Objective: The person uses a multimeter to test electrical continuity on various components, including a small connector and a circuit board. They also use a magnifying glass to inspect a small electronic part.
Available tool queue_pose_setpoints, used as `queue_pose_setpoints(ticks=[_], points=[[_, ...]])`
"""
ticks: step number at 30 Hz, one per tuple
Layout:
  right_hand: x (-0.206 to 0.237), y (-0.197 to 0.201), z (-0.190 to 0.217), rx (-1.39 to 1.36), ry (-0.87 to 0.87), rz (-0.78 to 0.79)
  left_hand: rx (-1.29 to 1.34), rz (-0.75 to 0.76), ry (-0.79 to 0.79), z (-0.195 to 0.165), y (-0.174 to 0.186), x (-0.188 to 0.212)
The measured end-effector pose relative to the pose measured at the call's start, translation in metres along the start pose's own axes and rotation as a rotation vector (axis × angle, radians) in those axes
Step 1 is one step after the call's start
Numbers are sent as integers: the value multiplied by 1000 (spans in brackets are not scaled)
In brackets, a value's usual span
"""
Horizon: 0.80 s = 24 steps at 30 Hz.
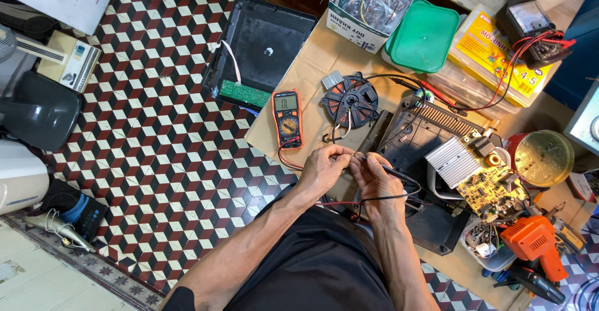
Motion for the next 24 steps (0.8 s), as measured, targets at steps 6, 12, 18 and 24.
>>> queue_pose_setpoints(ticks=[6,12,18,24], points=[[-2,1,-1,-15,7,23,46,7,6,4,1,-2],[0,1,0,-6,8,24,79,33,-3,3,1,-3],[1,-2,3,6,9,13,64,38,17,-3,1,-1],[2,-5,4,36,28,32,-7,32,37,-11,3,1]])
Point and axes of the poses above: each hand's wrist, its own x-axis away from the middle knuckle, its own y-axis out of the back of the hand, z = x × y, the point moved 5 cm from there along -x, towards the middle knuckle, and after that the axes turned 7 degrees about z, right-handed, at the moved point
